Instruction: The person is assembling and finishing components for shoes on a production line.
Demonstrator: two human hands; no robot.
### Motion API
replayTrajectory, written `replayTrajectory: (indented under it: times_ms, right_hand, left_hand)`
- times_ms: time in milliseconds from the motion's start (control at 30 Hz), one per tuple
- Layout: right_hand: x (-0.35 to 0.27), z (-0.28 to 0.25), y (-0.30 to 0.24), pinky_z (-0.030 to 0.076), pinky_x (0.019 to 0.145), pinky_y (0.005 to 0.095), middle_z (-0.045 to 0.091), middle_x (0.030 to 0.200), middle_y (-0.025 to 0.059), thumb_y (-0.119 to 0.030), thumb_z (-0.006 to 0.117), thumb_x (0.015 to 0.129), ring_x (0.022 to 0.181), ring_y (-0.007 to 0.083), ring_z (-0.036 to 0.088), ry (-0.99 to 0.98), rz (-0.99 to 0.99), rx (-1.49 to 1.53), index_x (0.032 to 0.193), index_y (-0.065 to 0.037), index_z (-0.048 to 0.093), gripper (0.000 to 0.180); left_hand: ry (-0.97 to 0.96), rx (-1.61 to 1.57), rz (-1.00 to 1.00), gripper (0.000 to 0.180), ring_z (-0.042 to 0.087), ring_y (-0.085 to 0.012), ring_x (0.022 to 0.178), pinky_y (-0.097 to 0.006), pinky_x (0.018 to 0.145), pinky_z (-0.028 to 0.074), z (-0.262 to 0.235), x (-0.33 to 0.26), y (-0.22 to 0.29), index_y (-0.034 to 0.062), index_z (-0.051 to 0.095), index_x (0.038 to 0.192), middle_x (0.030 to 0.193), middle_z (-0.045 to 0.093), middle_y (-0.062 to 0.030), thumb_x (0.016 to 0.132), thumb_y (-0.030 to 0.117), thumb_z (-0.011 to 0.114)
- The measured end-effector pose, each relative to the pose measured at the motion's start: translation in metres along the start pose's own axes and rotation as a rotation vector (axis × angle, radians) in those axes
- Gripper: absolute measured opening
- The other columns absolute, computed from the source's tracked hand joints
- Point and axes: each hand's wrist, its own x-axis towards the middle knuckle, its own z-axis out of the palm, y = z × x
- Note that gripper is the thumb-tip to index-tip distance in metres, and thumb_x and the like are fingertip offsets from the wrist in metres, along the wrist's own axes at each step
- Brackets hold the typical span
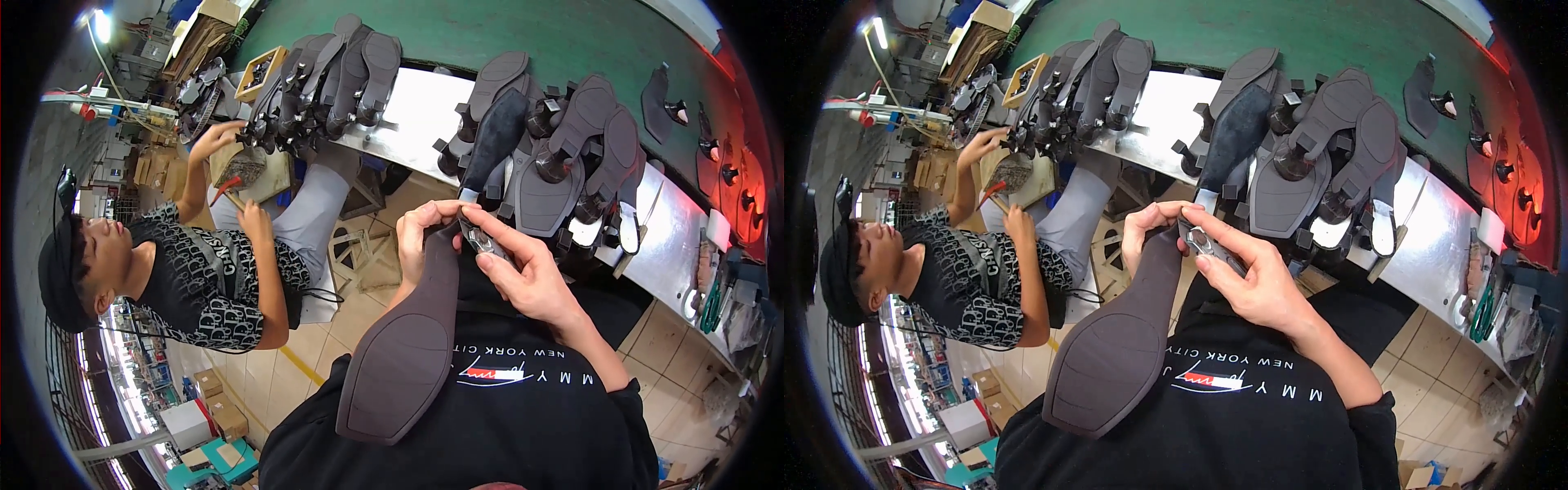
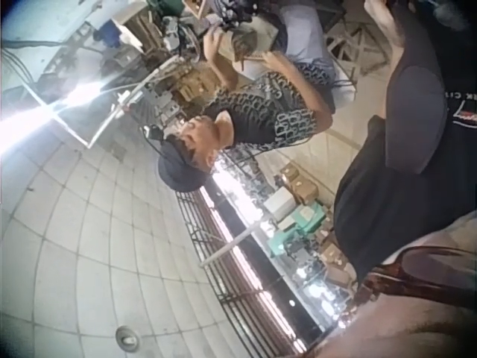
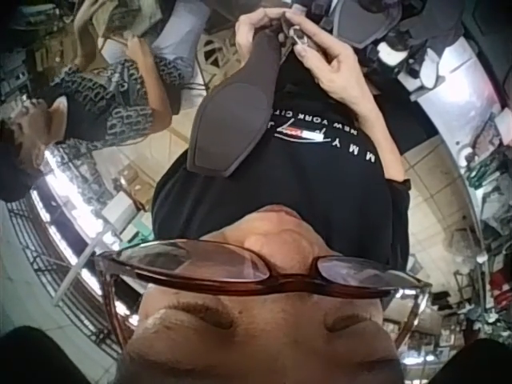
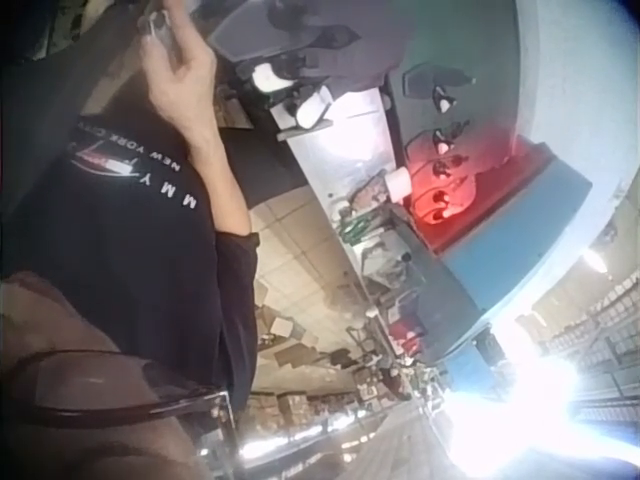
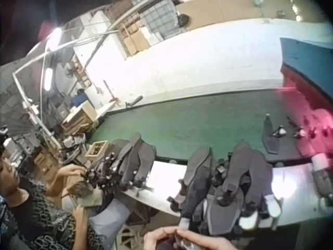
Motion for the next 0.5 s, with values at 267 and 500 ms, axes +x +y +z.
replayTrajectory:
  times_ms: [267,500]
  right_hand:
    - [-0.0024,-0.0005,-0.0016,0.036,0.101,0.0273,0.050,0.139,0.0103,-0.001,0.053,0.089,0.122,0.0139,0.048,-0.015,-0.017,-0.036,0.138,-0.007,0.046,0.050]
    - [-0.0057,-0.0031,0.0039,0.035,0.102,0.0287,0.050,0.139,0.0114,-0.001,0.053,0.088,0.125,0.0158,0.046,-0.036,-0.111,-0.076,0.138,-0.006,0.047,0.050]
  left_hand:
    - [-0.003,-0.030,-0.114,0.054,0.047,-0.0090,0.054,-0.024,0.050,0.034,-0.0007,-0.0025,0.0044,-0.0058,0.069,0.092,0.070,0.064,-0.0067,0.088,0.037,0.036]
    - [-0.024,-0.052,-0.238,0.057,0.046,-0.0094,0.055,-0.024,0.053,0.034,-0.0002,-0.0055,0.0086,-0.0030,0.068,0.097,0.060,0.055,-0.0024,0.089,0.041,0.033]
